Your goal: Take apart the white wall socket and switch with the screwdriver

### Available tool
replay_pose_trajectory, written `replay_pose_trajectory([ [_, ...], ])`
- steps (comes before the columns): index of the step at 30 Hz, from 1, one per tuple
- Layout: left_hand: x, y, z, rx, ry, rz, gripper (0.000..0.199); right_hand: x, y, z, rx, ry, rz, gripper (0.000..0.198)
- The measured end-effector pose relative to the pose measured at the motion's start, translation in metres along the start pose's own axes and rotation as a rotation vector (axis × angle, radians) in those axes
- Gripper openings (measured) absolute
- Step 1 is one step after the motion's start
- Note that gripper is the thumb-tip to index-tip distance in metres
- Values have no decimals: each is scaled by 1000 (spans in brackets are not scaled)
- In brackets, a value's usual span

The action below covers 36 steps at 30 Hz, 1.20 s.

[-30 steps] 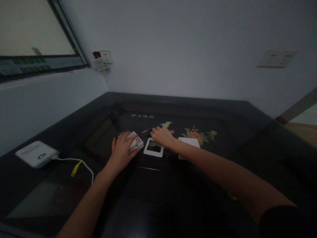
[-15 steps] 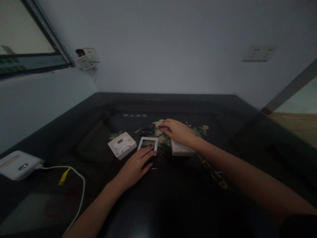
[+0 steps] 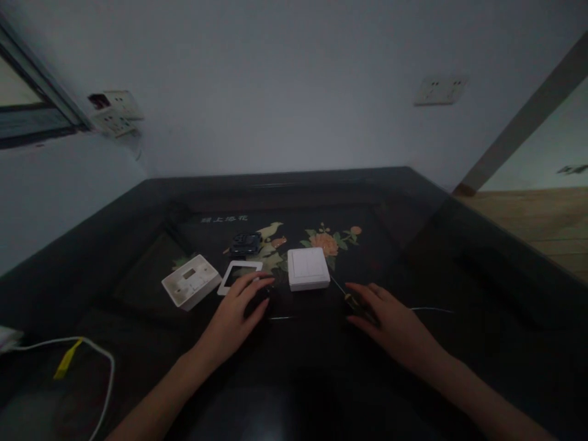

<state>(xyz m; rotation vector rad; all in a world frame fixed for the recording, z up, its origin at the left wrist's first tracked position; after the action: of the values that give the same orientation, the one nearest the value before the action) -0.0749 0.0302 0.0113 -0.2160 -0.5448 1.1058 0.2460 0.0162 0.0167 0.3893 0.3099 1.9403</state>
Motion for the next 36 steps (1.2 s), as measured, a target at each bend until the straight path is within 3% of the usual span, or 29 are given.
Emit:
replay_pose_trajectory([
  [5,45,-28,-28,-46,57,-14,68,-2,4,-13,-44,23,-6,53],
  [8,66,-29,-44,-78,88,-8,95,-6,5,-14,-78,25,-6,52],
  [10,72,-24,-49,-105,113,17,102,-8,5,-12,-100,24,-1,54],
  [16,66,-15,-46,-203,96,96,88,-9,3,-8,-154,31,15,49],
  [22,46,-40,-31,-376,10,132,92,-9,6,-8,-172,30,11,46],
  [27,23,-68,-15,-783,-18,271,91,-9,4,-1,-146,28,2,44],
  [32,12,-87,-15,-1107,71,420,94,-7,6,7,-98,-9,-12,36],
  [36,7,-94,-19,-1314,153,619,86,-7,17,17,205,-108,53,23],
])
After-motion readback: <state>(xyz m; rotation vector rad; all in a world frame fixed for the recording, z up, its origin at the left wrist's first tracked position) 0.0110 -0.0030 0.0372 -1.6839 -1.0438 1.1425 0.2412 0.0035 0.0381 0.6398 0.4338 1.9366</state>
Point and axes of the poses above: each hand's wrist, its own x-axis towards the middle knuckle, its own z-axis out of the back of the hand, y = z × x, the point moved 1 cm from there along x, towards the middle knuckle, and after that the axes turned 4 degrees about x, right-handed, at the moved point
